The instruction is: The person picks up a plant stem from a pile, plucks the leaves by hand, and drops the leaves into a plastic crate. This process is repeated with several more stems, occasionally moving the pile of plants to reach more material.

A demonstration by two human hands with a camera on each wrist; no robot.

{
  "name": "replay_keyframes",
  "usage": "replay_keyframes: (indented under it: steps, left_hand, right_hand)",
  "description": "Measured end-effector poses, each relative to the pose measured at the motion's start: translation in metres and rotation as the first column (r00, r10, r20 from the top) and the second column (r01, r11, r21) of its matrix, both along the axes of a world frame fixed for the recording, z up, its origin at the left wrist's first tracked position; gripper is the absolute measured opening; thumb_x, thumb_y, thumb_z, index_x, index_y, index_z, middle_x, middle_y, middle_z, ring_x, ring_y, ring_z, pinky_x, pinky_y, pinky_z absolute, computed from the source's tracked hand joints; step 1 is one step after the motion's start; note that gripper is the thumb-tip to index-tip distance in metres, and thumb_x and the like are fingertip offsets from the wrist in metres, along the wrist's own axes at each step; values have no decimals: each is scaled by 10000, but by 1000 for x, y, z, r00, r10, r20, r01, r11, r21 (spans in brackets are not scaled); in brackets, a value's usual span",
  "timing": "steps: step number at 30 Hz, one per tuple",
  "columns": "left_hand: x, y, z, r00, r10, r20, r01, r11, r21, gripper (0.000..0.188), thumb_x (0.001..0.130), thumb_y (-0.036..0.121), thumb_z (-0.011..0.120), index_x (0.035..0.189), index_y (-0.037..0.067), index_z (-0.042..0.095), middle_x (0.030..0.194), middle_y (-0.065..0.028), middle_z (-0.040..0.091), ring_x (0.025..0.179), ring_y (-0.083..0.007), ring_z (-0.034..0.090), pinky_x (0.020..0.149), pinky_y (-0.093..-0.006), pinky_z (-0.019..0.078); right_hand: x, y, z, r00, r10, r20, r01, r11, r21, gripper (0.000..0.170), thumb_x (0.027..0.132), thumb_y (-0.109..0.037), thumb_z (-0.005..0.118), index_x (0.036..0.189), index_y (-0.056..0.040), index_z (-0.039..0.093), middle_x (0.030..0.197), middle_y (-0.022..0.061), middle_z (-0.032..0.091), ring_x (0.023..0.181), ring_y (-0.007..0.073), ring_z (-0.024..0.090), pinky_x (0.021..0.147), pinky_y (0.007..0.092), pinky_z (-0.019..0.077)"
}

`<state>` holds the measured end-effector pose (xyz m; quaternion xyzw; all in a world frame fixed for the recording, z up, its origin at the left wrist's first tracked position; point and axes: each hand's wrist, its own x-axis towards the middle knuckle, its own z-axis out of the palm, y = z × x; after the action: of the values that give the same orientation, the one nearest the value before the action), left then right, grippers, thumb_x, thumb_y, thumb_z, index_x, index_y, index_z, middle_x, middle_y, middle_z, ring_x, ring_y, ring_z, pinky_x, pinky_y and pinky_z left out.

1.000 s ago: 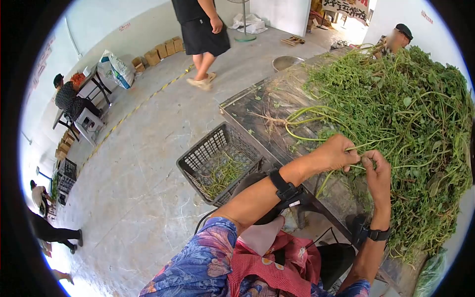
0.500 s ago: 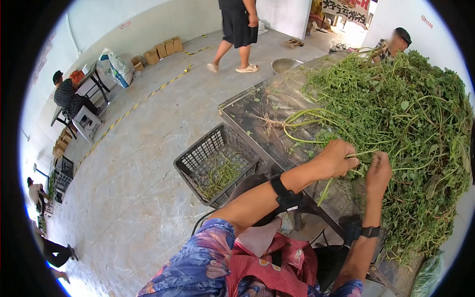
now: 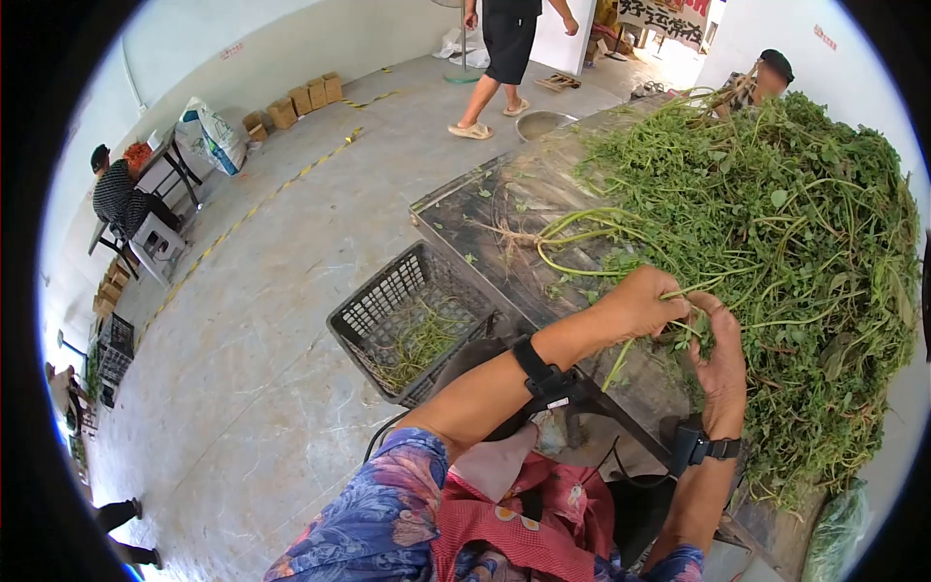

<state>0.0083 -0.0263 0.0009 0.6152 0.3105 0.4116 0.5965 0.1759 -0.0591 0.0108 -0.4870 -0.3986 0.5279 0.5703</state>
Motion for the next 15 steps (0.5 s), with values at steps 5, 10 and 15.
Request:
replay_keyframes:
  steps: [5,10,15]
  left_hand:
    - [0,4,-7,997,33,-70,-29,998,55,218,846,218,600,764,17,615,491,2,475,426,-62,418,395,-244,306]
    - [-4,2,-2,989,51,-137,-40,996,85,227,849,222,598,762,13,609,477,4,456,424,-66,406,397,-254,314]
    - [-5,2,-3,985,57,-165,-43,995,88,224,847,219,599,761,13,607,473,7,446,425,-71,408,400,-258,323]
  right_hand:
    - [13,8,-15,971,204,129,-209,977,32,232,805,-200,693,924,-11,629,706,-21,550,508,42,428,427,179,336]
    - [15,9,-14,964,143,224,-165,983,82,259,801,-237,698,867,7,642,621,-17,535,471,49,414,415,186,310]
    - [20,9,-15,903,155,400,-202,976,79,318,803,-316,690,827,-2,640,585,-17,509,467,38,412,419,188,311]
